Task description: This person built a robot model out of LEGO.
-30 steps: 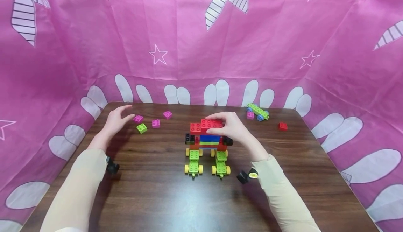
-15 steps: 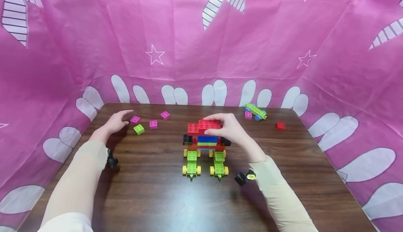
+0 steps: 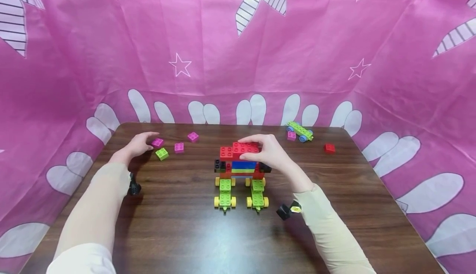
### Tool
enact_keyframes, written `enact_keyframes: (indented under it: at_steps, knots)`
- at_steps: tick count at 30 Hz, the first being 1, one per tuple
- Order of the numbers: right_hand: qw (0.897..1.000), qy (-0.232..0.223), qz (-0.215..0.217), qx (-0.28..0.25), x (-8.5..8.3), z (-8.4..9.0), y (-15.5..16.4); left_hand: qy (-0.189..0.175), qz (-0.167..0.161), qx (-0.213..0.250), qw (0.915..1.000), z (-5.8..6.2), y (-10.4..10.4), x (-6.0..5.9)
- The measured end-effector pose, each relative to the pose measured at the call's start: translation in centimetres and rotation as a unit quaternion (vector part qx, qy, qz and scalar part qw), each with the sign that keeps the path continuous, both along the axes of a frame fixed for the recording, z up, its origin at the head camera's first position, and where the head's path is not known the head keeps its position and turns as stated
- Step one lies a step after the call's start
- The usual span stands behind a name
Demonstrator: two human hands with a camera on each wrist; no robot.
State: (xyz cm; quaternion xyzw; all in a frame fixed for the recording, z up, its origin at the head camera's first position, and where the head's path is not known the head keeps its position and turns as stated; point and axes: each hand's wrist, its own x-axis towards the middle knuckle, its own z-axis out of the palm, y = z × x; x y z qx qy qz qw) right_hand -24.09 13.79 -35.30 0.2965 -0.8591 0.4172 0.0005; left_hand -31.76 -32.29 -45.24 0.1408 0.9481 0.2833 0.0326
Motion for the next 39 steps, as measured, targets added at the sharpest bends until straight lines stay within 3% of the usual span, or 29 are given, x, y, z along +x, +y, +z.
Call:
enact_keyframes:
  at_steps: [11, 22, 39]
  knots:
    - [1.0, -0.009, 0.001, -0.01, -0.1, 0.0, -0.1, -0.031, 0.001, -0.031, 0.999, 0.3, 0.6, -0.2]
    - [1.0, -0.002, 0.008, -0.013, 0.0, -0.1, -0.1, -0.003, -0.019, -0.05, 0.9986, -0.2, 0.7, -0.5]
    - [1.0, -0.008, 0.002, -0.012, 0.0, -0.2, 0.0, 0.007, 0.015, -0.062, 0.9979, -0.7, 0.8, -0.7]
